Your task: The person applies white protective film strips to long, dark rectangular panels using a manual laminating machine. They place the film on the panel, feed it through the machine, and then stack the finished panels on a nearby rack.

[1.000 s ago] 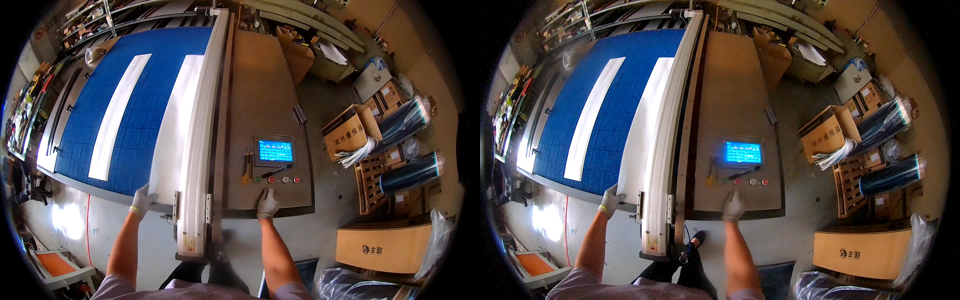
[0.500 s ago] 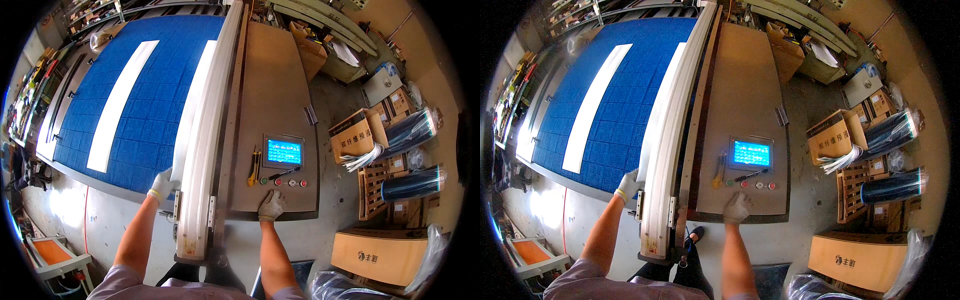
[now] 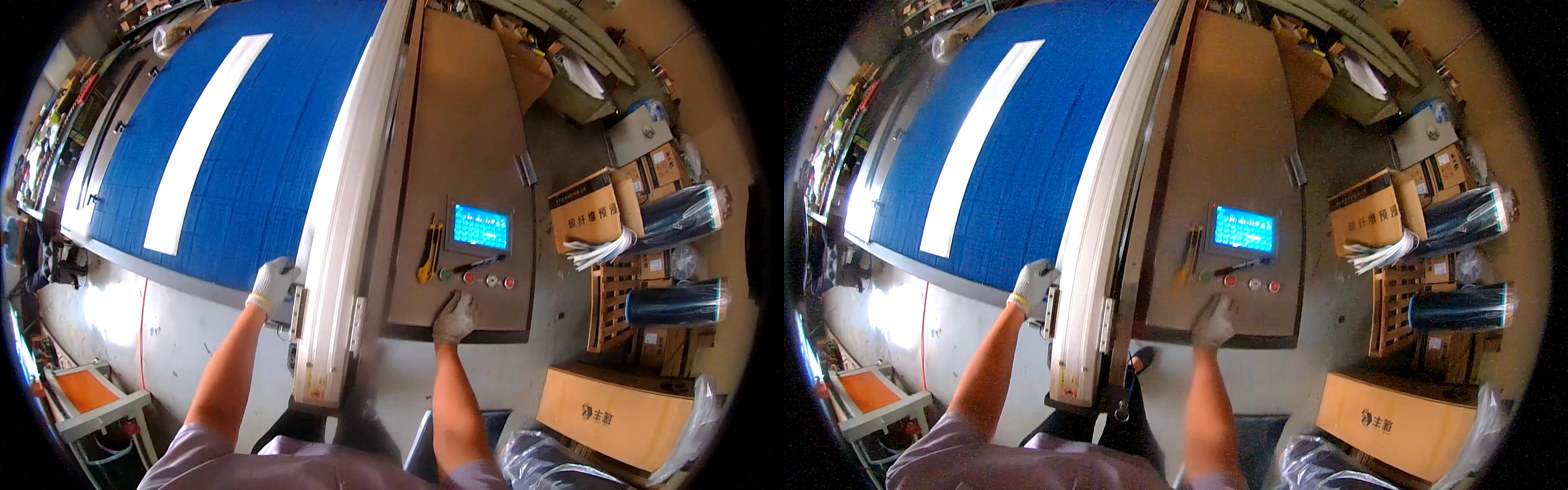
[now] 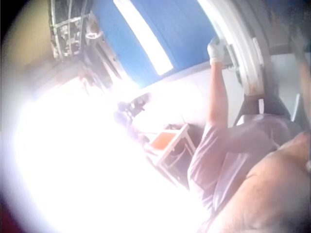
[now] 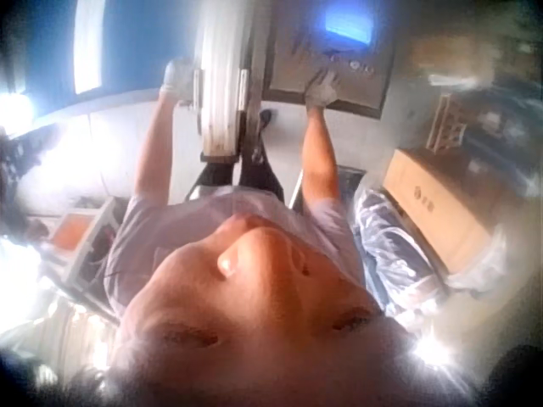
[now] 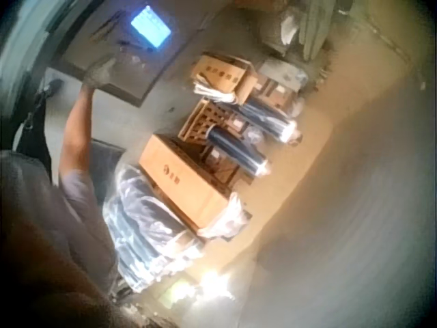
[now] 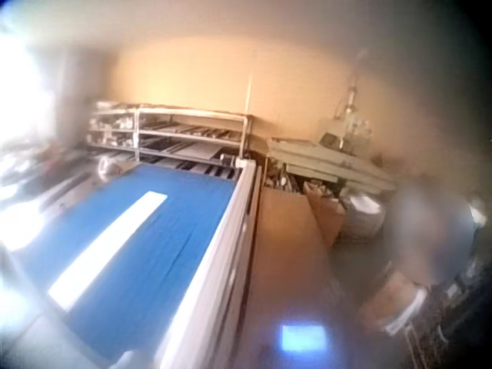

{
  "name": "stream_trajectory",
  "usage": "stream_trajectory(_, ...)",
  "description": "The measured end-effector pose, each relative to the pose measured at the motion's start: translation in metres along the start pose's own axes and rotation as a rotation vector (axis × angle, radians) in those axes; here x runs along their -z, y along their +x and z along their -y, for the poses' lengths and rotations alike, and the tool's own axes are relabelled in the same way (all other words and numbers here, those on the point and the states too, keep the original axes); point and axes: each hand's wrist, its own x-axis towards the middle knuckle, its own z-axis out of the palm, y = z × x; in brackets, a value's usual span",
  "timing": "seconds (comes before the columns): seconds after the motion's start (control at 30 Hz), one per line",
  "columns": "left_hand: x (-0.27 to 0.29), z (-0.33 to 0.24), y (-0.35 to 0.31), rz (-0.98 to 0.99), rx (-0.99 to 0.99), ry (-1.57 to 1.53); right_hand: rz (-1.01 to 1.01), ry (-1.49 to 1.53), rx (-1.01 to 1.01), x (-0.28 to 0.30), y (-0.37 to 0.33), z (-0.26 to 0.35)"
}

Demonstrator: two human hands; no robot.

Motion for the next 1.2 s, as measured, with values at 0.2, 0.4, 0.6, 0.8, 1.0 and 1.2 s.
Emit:
stream_trajectory(0.2,-0.003,0.019,0.014,0.076,-0.073,0.297,0.061,0.071,0.208,-0.009,-0.014,0.001)
stream_trajectory(0.4,0.001,0.008,0.009,0.113,-0.016,0.351,0.355,0.234,0.675,-0.006,-0.063,0.062)
stream_trajectory(0.6,-0.002,0.017,0.005,0.056,-0.141,0.442,0.437,0.29,0.799,0.002,-0.053,0.076)
stream_trajectory(0.8,-0.005,0.028,0.004,0.008,-0.269,0.401,0.398,0.342,0.768,0.008,-0.049,0.081)
stream_trajectory(1.0,-0.006,0.081,0.025,0.087,-0.113,-0.298,0.311,0.247,0.868,0.011,-0.057,0.071)
stream_trajectory(1.2,0.008,0.093,0.033,-0.178,-0.007,-0.484,0.159,0.291,0.873,-0.018,-0.07,0.056)
